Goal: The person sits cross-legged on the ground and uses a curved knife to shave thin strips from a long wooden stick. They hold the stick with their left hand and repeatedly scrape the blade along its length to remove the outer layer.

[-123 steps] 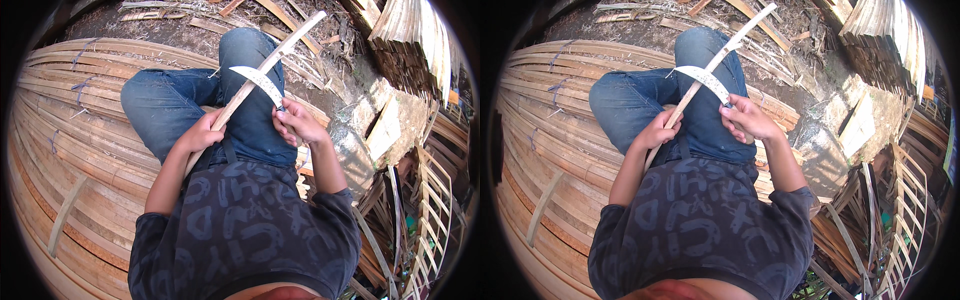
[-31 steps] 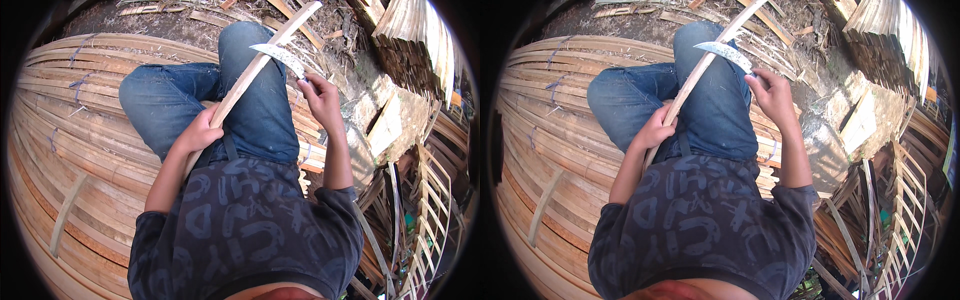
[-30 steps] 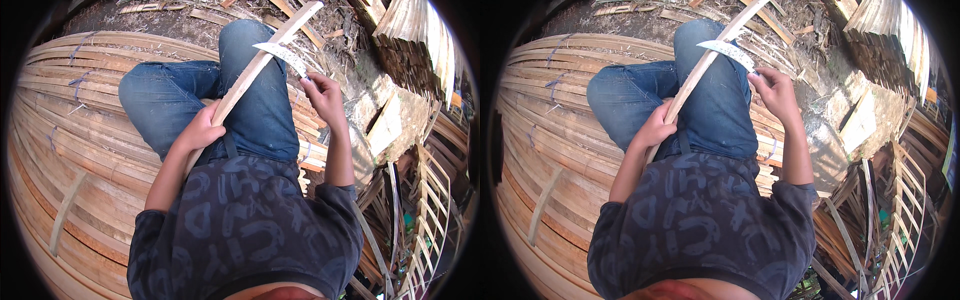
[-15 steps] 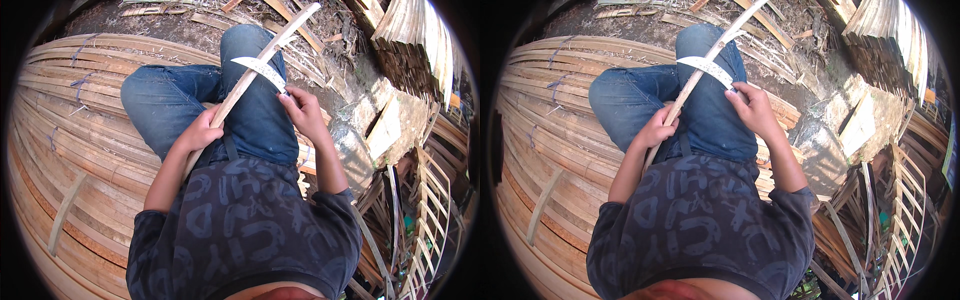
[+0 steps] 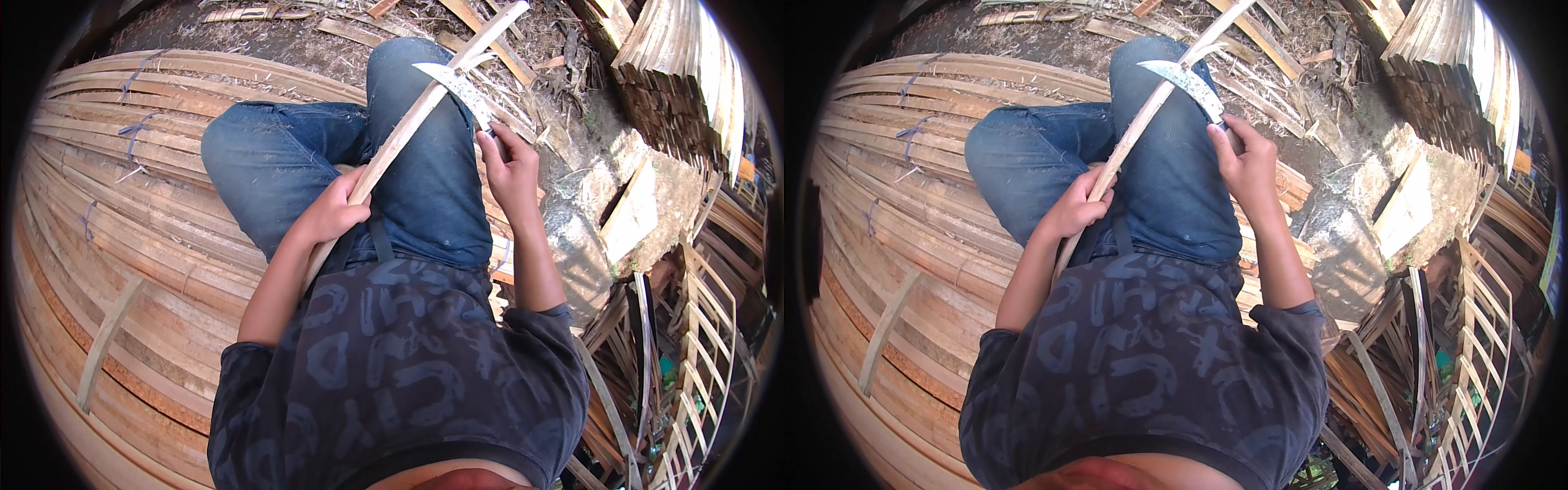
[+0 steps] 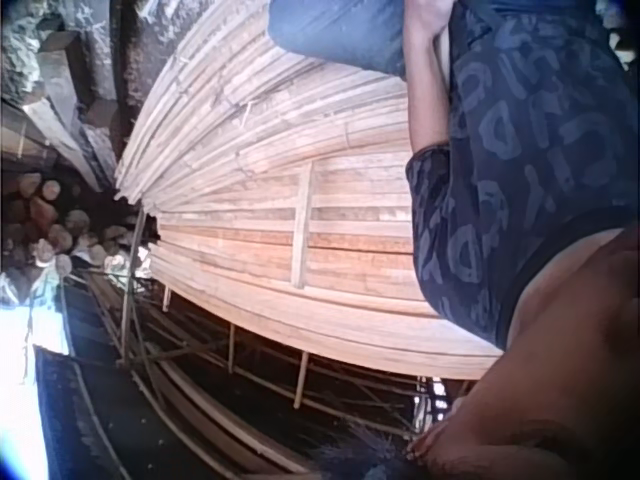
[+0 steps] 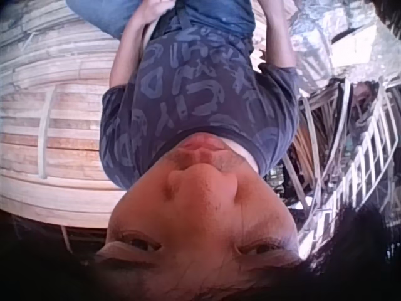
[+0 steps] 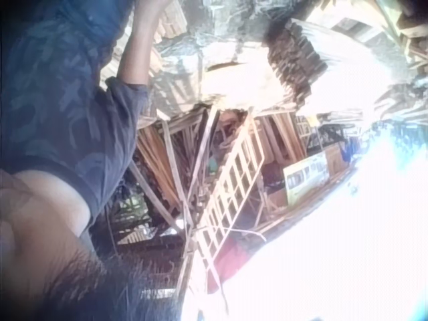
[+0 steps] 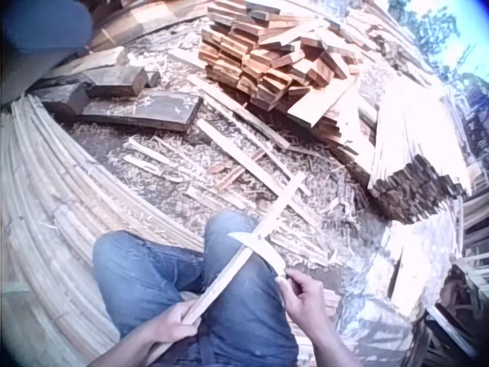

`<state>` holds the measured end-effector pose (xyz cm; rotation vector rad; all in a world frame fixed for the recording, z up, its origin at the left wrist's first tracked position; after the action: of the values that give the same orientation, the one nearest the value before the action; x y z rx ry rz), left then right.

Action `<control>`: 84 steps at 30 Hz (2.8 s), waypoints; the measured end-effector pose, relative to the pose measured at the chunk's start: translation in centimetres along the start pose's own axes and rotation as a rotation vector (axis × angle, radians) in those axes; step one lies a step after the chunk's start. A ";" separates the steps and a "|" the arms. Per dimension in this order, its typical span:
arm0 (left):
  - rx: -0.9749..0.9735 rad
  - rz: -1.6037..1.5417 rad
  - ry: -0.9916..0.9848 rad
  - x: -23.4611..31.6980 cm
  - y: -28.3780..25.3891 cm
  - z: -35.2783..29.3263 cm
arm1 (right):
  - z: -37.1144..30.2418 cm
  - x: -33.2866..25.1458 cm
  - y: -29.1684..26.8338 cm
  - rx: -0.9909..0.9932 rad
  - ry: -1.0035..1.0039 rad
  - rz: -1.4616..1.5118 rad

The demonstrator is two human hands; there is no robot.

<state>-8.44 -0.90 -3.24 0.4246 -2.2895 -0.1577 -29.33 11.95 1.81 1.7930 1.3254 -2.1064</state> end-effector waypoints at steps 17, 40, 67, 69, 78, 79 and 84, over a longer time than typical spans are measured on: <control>-0.029 -0.017 -0.028 -0.1 0.2 0.2 | -2.3 -3.6 4.0 -0.408 -0.006 0.076; -0.041 -0.036 -0.043 -0.3 0.1 0.0 | -1.6 -1.3 1.8 -0.252 0.068 0.152; 0.334 0.347 0.167 1.1 -0.3 -0.8 | -3.0 -2.1 2.6 -0.511 0.045 0.183; 0.300 0.357 0.112 1.3 -0.2 -0.8 | -1.9 0.0 2.0 -0.498 0.116 0.219; 0.273 0.399 0.026 1.0 -0.1 -0.6 | 1.0 -1.1 -1.7 -0.334 -0.076 -0.016; 0.285 0.383 0.049 1.0 -0.3 -0.7 | 1.1 -1.3 -2.5 -0.270 -0.135 -0.061; 0.365 0.357 0.182 0.6 -0.9 -1.1 | 3.2 5.3 -14.8 0.201 0.205 0.102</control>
<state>-7.80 -1.90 -2.30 0.1948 -2.1718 0.4652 -41.67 21.57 5.39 2.1577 1.0659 -2.1148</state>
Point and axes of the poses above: each hand's wrist, its own z-axis towards the middle knuckle, its own y-axis out of the palm, x = y × z, the point moved 10 cm from there along z, towards the middle knuckle, and after that the axes turned 8 degrees about -y, right-handed, at the moved point
